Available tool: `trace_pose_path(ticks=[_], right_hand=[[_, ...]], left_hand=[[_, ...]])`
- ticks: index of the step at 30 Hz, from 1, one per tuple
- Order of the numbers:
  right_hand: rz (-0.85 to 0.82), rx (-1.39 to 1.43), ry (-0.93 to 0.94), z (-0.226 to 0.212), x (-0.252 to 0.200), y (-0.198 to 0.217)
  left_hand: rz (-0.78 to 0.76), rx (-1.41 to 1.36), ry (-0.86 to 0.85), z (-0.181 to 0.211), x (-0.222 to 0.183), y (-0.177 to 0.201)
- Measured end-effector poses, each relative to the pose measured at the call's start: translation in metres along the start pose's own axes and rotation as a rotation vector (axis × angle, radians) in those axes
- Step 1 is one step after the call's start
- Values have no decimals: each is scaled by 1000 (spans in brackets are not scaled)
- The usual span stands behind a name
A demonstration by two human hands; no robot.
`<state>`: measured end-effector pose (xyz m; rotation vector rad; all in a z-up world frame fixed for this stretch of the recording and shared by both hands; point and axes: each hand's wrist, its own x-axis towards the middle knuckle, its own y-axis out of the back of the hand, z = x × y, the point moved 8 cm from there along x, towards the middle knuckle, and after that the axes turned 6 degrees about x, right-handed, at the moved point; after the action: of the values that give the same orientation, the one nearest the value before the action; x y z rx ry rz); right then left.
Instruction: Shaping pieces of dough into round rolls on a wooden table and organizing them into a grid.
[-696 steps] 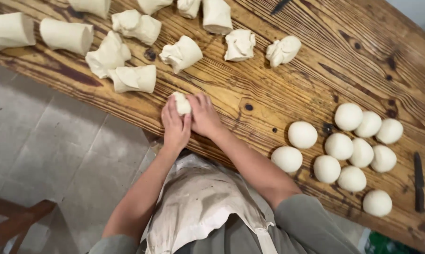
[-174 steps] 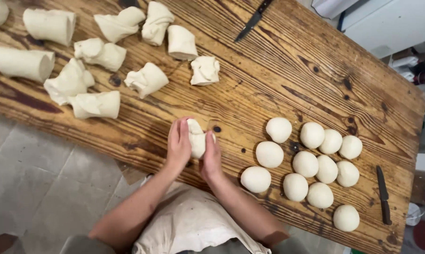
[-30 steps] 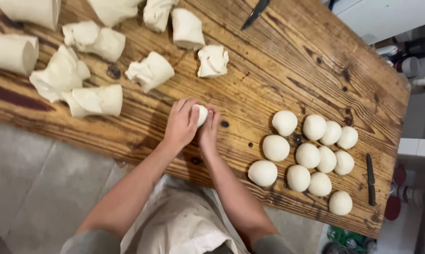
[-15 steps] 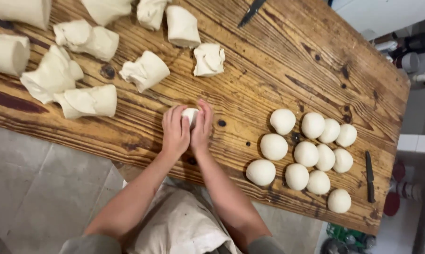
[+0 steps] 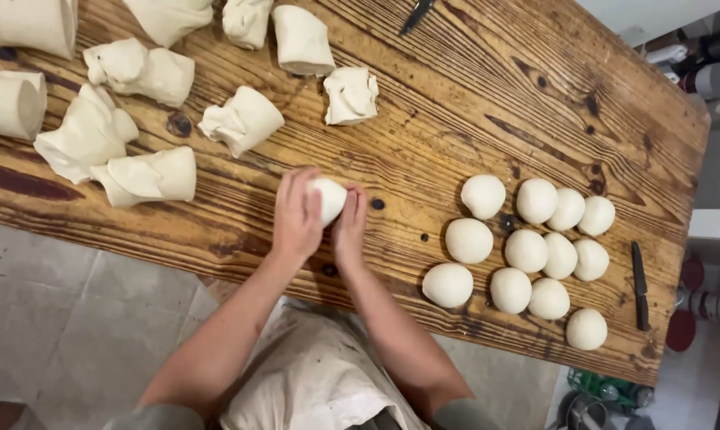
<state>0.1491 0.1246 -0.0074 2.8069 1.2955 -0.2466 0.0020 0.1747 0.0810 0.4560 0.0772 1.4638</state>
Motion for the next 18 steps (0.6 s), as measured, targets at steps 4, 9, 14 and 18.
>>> trace_pose_path(ticks=[4,9,14,18], right_hand=[[-108,-195,492,-17,-24,3],[-262,-388,297,16,0,5],[113,-21,-278,6,8,-5],[-120,-150,324,-43,-10,-28]], left_hand=[[52,149,-95,-50,-22,-33],[-317,154,215,-91,-34,-57],[-117,-125,183,-20,6,1],[26,133,-54,-35,-3,-23]])
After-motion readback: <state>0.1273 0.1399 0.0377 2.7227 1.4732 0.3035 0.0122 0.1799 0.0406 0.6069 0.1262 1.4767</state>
